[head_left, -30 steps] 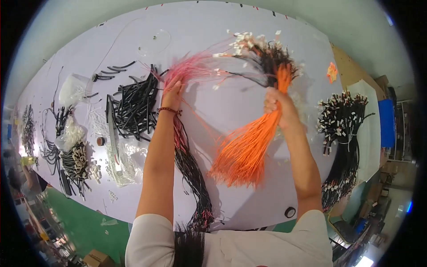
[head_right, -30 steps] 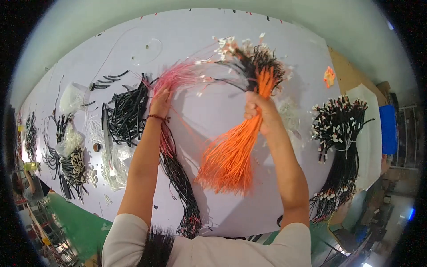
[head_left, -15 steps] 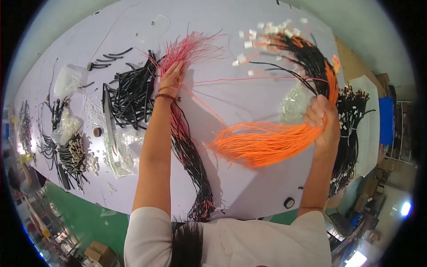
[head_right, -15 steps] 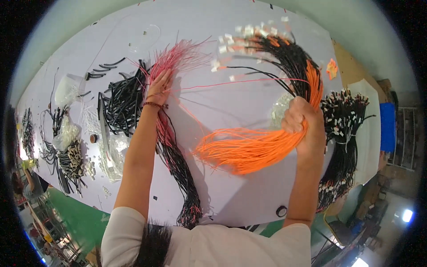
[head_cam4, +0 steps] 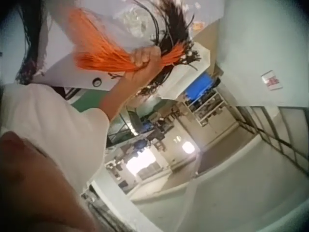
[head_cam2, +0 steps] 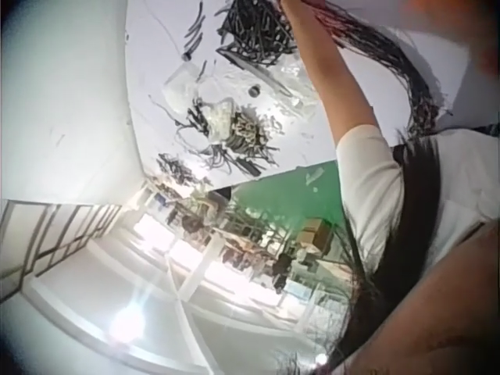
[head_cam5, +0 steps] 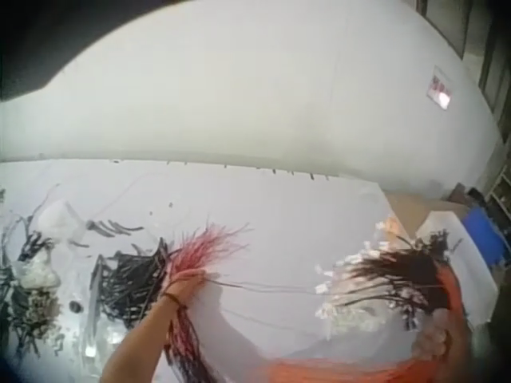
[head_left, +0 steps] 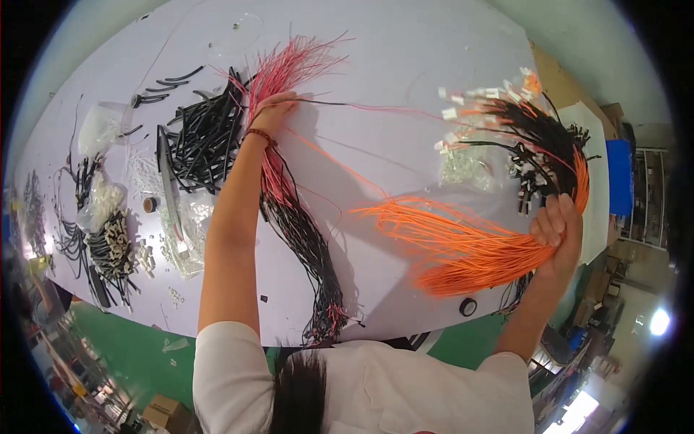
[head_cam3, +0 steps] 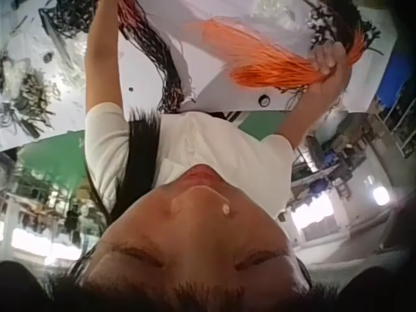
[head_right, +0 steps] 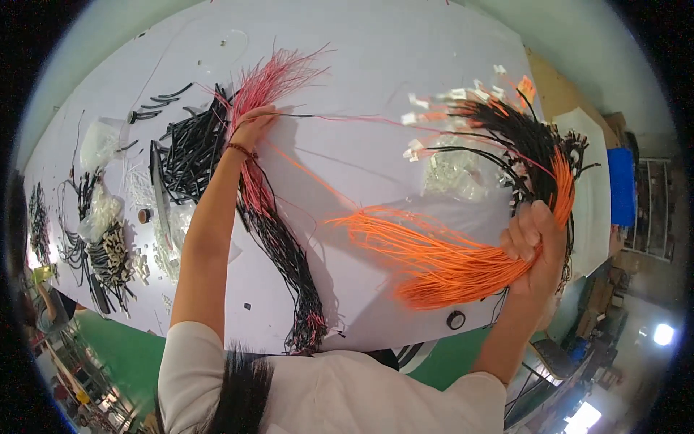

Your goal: Sorting and assembling bundles of colored wires with plastic connectors and labels in a factory setting.

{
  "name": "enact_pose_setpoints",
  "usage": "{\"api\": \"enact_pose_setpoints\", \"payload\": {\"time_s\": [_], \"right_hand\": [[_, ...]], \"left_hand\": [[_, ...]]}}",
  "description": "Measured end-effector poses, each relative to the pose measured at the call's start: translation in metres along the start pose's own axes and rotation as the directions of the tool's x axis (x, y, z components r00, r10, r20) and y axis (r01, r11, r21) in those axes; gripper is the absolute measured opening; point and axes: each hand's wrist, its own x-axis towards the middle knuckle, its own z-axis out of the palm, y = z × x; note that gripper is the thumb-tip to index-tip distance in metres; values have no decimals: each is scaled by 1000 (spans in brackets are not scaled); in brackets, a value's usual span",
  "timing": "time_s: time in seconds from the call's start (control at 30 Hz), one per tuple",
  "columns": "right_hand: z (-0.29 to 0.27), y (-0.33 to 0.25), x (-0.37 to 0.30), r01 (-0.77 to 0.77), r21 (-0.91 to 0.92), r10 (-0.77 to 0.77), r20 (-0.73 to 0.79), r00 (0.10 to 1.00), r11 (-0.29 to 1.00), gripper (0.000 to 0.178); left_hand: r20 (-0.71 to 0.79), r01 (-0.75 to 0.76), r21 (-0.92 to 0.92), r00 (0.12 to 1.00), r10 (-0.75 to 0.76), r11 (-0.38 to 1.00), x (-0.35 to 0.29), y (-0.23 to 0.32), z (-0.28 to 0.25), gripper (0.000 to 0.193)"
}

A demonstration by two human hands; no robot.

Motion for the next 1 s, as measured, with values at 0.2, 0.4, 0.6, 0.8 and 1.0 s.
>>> {"api": "enact_pose_setpoints", "payload": {"time_s": [0.2, 0.4, 0.6, 0.8, 1.0], "right_hand": [[3, 14, -17, -29, 73, 30, -14, 999, 997, 29], [40, 25, -23, 10, -85, -11, -14, 1000, 996, 20], [64, 27, -39, 70, -132, -70, 7, 998, 989, 12], [49, 25, -37, 99, -192, -73, 137, 988, 976, 11], [47, 33, -23, 120, -154, -110, 70, 991, 981, 16]], "left_hand": [[667, -685, 651, 722, 184, 327, -67, 25, 20, 48], [236, -309, 926, 923, 303, 218, -59, 62, 13, 80], [423, -413, 905, 858, 293, -98, -46, 36, 55, 77], [-20, -91, 957, 927, 375, 276, 2, 2, 27, 26], [-476, 282, 770, 851, 222, 572, 10, 12, -77, 36]]}}
